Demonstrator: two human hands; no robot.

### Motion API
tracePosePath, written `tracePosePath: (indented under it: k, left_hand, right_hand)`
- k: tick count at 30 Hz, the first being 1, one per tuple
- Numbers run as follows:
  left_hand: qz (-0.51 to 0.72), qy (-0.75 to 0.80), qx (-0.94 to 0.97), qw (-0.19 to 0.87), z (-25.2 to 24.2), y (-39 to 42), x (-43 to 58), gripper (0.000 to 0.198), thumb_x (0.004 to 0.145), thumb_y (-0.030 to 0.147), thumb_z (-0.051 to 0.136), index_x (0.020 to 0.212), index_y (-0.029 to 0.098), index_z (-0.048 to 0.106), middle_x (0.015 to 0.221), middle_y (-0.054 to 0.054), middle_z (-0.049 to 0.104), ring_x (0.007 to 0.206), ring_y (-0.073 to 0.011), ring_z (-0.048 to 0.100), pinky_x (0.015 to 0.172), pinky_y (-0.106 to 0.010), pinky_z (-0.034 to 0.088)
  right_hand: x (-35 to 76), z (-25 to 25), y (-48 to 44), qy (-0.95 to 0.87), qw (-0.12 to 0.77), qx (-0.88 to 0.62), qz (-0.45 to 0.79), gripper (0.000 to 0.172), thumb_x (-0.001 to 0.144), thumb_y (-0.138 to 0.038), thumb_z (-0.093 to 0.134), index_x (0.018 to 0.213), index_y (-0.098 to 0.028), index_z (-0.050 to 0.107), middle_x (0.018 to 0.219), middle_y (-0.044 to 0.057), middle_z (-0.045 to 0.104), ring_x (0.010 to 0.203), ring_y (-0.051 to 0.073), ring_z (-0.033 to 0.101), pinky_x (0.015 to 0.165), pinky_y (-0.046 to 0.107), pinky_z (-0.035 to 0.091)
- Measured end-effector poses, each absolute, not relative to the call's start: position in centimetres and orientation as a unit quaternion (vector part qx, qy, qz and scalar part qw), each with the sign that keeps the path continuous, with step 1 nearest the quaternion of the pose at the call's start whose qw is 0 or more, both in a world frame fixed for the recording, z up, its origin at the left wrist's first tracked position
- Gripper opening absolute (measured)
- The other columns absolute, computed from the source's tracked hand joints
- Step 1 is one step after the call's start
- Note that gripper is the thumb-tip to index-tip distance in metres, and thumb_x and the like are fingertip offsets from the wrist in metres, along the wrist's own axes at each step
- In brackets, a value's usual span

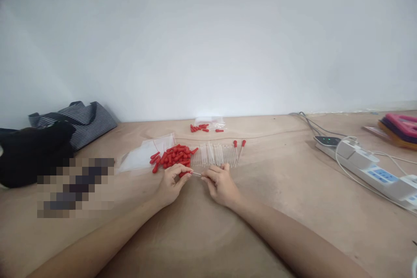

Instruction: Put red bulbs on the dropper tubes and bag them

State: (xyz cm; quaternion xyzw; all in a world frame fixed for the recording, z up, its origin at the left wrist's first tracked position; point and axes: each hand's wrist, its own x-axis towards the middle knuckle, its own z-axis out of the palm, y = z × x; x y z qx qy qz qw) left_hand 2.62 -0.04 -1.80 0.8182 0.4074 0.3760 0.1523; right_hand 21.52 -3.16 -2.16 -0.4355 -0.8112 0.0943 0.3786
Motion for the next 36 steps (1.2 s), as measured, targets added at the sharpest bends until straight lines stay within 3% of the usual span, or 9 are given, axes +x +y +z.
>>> tracePosePath:
  k: [17, 29, 36]
  left_hand:
    - [0.336, 0.381, 0.856, 0.1, -1.6, -0.7, 2.9, 0.014, 0.081, 0.027, 0.048, 0.079, 0.02, 0.061, 0.073, 0.001, 0.062, 0.074, -0.015, 0.053, 0.076, -0.034, 0.028]
    - [0.372, 0.283, 0.884, -0.001, -1.4, -0.6, 2.7, 0.014, 0.083, 0.022, 0.049, 0.085, 0.025, 0.063, 0.072, 0.003, 0.063, 0.072, -0.0125, 0.053, 0.08, -0.035, 0.025]
    - [0.397, 0.347, 0.849, 0.045, -1.6, 0.4, 2.3, 0.021, 0.079, 0.039, 0.054, 0.091, 0.023, 0.06, 0.074, 0.002, 0.065, 0.075, -0.0145, 0.057, 0.079, -0.034, 0.027]
  right_hand:
    - [22.2, -1.6, -2.6, -0.85, 0.313, -0.423, 0.029, 0.021, 0.083, -0.017, 0.038, 0.079, -0.017, 0.059, 0.071, 0.001, 0.057, 0.061, 0.011, 0.042, 0.067, 0.029, 0.019]
    - [22.1, -0.4, -2.2, -0.808, 0.262, -0.468, 0.242, 0.023, 0.082, -0.022, 0.041, 0.069, -0.017, 0.06, 0.062, -0.003, 0.059, 0.058, 0.009, 0.048, 0.074, 0.029, 0.027]
    - [22.5, -0.3, -1.6, -0.78, 0.272, -0.492, 0.275, 0.03, 0.084, -0.034, 0.039, 0.072, -0.018, 0.062, 0.06, -0.003, 0.059, 0.056, 0.01, 0.048, 0.072, 0.027, 0.032]
